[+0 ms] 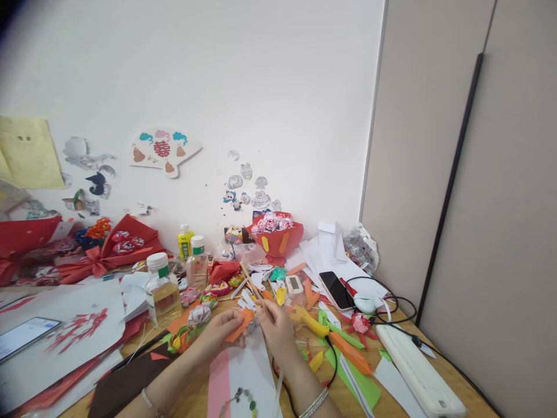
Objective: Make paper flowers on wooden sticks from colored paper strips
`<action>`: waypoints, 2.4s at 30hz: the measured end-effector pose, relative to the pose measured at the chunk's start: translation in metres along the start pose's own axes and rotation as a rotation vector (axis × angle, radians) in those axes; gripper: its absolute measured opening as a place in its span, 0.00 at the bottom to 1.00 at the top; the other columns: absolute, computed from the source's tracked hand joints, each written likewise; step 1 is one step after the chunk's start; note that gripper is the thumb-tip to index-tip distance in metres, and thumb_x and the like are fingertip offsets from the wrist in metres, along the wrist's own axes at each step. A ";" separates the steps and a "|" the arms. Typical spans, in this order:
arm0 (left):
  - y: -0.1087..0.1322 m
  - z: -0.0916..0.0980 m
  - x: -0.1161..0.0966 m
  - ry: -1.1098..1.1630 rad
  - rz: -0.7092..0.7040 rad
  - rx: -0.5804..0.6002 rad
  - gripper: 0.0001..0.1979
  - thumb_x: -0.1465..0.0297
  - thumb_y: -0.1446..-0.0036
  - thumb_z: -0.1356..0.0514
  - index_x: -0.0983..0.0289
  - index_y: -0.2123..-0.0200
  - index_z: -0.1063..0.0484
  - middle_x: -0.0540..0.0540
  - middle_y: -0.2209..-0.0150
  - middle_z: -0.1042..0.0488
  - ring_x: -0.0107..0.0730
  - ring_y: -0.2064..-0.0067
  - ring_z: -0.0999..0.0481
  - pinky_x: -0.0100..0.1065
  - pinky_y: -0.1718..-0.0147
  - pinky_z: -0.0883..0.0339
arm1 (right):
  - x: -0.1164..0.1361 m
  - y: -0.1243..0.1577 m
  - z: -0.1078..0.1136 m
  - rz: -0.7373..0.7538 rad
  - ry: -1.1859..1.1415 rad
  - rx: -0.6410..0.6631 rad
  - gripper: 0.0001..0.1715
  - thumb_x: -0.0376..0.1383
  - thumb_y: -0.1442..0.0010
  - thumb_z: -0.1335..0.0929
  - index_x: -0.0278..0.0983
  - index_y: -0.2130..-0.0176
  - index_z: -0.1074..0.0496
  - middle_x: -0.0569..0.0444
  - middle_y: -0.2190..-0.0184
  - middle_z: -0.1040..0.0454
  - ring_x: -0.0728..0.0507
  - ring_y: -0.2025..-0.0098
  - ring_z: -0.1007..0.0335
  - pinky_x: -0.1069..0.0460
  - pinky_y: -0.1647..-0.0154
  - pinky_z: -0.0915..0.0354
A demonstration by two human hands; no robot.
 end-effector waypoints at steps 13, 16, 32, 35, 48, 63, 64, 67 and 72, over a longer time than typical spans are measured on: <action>-0.013 0.006 0.014 -0.053 -0.012 -0.011 0.25 0.51 0.64 0.34 0.64 0.72 0.36 0.51 0.80 0.24 0.29 0.84 0.28 0.30 0.81 0.37 | 0.010 0.008 -0.004 0.334 0.733 0.053 0.20 0.32 0.40 0.41 0.39 0.51 0.29 0.48 0.65 0.23 0.41 0.64 0.28 0.50 0.64 0.37; -0.011 -0.005 -0.001 -0.031 -0.027 0.032 0.23 0.54 0.60 0.34 0.64 0.66 0.34 0.52 0.77 0.24 0.29 0.79 0.26 0.33 0.74 0.33 | 0.009 0.002 0.002 0.258 0.737 0.030 0.20 0.31 0.41 0.41 0.39 0.53 0.28 0.48 0.63 0.23 0.41 0.63 0.28 0.50 0.63 0.37; -0.041 -0.059 -0.012 -0.047 -0.088 -0.067 0.19 0.55 0.61 0.34 0.66 0.75 0.30 0.50 0.82 0.27 0.31 0.77 0.28 0.32 0.73 0.34 | 0.012 -0.012 0.040 0.234 0.879 0.065 0.17 0.32 0.41 0.40 0.40 0.55 0.28 0.47 0.67 0.23 0.39 0.65 0.30 0.47 0.63 0.40; -0.041 -0.056 -0.007 -0.055 -0.114 -0.049 0.19 0.55 0.59 0.35 0.66 0.76 0.30 0.49 0.84 0.29 0.28 0.80 0.31 0.29 0.76 0.36 | 0.016 -0.009 0.039 0.225 0.785 0.084 0.19 0.33 0.40 0.41 0.40 0.51 0.30 0.48 0.62 0.24 0.41 0.62 0.29 0.48 0.62 0.39; -0.037 -0.067 0.003 -0.045 -0.117 -0.015 0.21 0.51 0.54 0.41 0.63 0.79 0.36 0.43 0.88 0.40 0.21 0.86 0.43 0.27 0.82 0.41 | 0.009 -0.010 0.045 0.056 0.614 0.050 0.18 0.40 0.38 0.40 0.41 0.72 0.25 0.54 0.77 0.26 0.45 0.74 0.33 0.53 0.74 0.48; -0.023 -0.054 -0.003 -0.155 -0.145 -0.212 0.14 0.59 0.58 0.38 0.65 0.76 0.29 0.50 0.76 0.27 0.31 0.72 0.29 0.30 0.70 0.35 | 0.000 -0.003 0.036 0.261 0.987 0.026 0.16 0.34 0.36 0.43 0.38 0.73 0.34 0.54 0.75 0.28 0.45 0.73 0.34 0.53 0.72 0.47; -0.024 -0.053 -0.003 -0.126 -0.123 -0.211 0.14 0.59 0.59 0.38 0.65 0.75 0.28 0.50 0.76 0.27 0.31 0.72 0.29 0.31 0.71 0.34 | 0.000 -0.003 0.036 0.271 0.985 0.034 0.16 0.34 0.36 0.43 0.38 0.73 0.34 0.55 0.75 0.28 0.46 0.73 0.34 0.53 0.73 0.46; -0.025 -0.051 -0.001 -0.080 -0.098 -0.228 0.16 0.58 0.60 0.36 0.66 0.77 0.29 0.50 0.78 0.28 0.30 0.74 0.29 0.30 0.72 0.35 | 0.001 -0.002 0.035 0.286 0.958 0.041 0.15 0.35 0.37 0.41 0.39 0.73 0.33 0.56 0.75 0.28 0.46 0.72 0.34 0.53 0.72 0.46; -0.031 -0.049 0.006 -0.006 -0.067 -0.169 0.18 0.57 0.65 0.33 0.67 0.78 0.28 0.52 0.78 0.27 0.30 0.74 0.29 0.31 0.73 0.36 | 0.004 0.000 0.033 0.243 0.888 0.032 0.11 0.34 0.40 0.37 0.38 0.74 0.32 0.56 0.74 0.28 0.45 0.70 0.34 0.53 0.70 0.45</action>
Point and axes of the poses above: each hand's wrist, its own y-axis away from the middle knuckle, its own z-axis out of the back of the hand, x = y × z, the point moved 3 cm from there along -y, towards the middle knuckle
